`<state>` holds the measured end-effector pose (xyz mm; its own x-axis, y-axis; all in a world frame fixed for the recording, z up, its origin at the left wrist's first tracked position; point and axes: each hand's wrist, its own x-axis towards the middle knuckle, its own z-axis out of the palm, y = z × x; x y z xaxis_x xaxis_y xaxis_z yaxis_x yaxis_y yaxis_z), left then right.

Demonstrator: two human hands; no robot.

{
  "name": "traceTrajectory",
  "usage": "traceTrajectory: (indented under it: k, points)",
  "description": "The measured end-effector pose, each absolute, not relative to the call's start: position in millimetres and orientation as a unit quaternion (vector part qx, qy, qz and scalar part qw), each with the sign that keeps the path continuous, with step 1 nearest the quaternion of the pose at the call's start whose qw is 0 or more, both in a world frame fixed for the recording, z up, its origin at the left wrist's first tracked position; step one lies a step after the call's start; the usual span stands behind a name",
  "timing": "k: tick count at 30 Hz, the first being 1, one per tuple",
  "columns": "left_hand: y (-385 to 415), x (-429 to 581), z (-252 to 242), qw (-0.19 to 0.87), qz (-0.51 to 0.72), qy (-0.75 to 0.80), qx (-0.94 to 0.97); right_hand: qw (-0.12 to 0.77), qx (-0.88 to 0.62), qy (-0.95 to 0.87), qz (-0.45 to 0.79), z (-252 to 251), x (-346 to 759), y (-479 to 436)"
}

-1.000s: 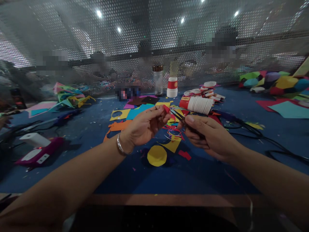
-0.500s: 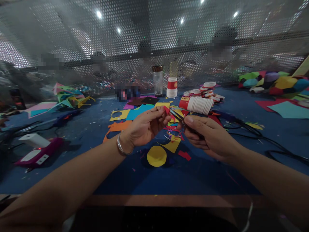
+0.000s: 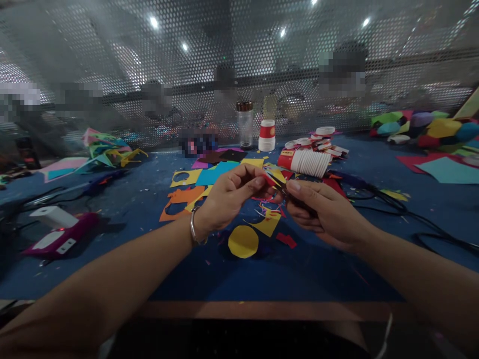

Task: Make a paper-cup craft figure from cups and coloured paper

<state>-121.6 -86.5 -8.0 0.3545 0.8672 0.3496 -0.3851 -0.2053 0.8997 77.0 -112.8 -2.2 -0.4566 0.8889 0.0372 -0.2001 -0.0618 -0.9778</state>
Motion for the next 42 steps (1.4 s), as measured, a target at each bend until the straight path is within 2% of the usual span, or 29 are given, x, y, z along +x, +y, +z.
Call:
traceTrajectory:
  k: [6,19,25,35,38,42]
  points:
    - [-88.9,-120.3,-7.3,0.527,0.533,0.243,0.616,0.407,-0.328,-0.545,0.655,-0.9,77.3,-113.7]
    - [-91.3,-119.7,-7.1,0.522,0.525,0.267,0.617,0.398,-0.368,-0.541,0.644,1.2,76.2,-116.4]
    - [-91.7,-117.8,-6.8,0.544,0.516,0.271,0.603,0.405,-0.370,-0.548,0.631,2.7,74.4,-117.4]
    - [-90.9,-118.1,-5.1,0.637,0.496,0.290,0.514,0.475,-0.373,-0.542,0.584,3.8,72.2,-111.9]
    - [-94.5,-117.2,-4.9,0.564,0.512,0.293,0.577,0.467,-0.371,-0.550,0.585,3.8,70.9,-112.9]
    - [-102.0,-117.6,-4.0,0.344,0.548,0.278,0.710,0.454,-0.375,-0.530,0.610,4.6,71.8,-114.4]
